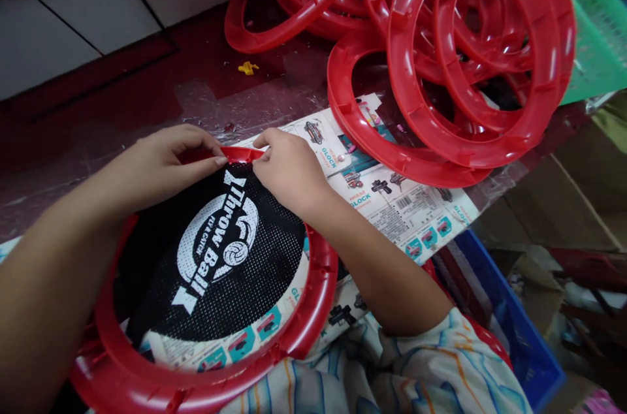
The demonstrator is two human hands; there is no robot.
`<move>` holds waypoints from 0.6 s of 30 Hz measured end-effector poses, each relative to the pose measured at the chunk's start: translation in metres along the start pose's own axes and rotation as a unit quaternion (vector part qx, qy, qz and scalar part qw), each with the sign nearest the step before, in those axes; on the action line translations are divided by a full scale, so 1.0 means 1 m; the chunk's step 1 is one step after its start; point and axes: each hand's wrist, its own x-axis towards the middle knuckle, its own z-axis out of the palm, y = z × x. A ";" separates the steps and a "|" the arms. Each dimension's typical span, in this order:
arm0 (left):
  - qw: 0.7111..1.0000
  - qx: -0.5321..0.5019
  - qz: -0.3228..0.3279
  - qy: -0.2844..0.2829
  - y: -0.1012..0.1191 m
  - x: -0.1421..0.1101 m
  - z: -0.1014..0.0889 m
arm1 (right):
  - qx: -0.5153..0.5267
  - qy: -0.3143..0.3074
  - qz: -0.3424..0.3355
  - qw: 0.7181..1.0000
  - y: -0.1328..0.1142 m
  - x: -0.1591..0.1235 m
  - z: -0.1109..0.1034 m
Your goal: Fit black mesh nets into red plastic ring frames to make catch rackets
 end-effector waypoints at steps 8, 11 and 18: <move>0.980 -0.013 0.198 0.020 0.016 -0.002 0.009 | -0.034 0.003 -0.028 0.999 -0.001 0.002 0.001; 0.980 0.010 0.197 0.023 0.016 -0.003 0.013 | -0.090 0.004 -0.036 0.995 -0.004 -0.005 -0.005; 0.987 0.013 0.160 0.022 0.011 -0.002 0.017 | -0.303 -0.067 -0.040 0.950 0.000 -0.035 -0.031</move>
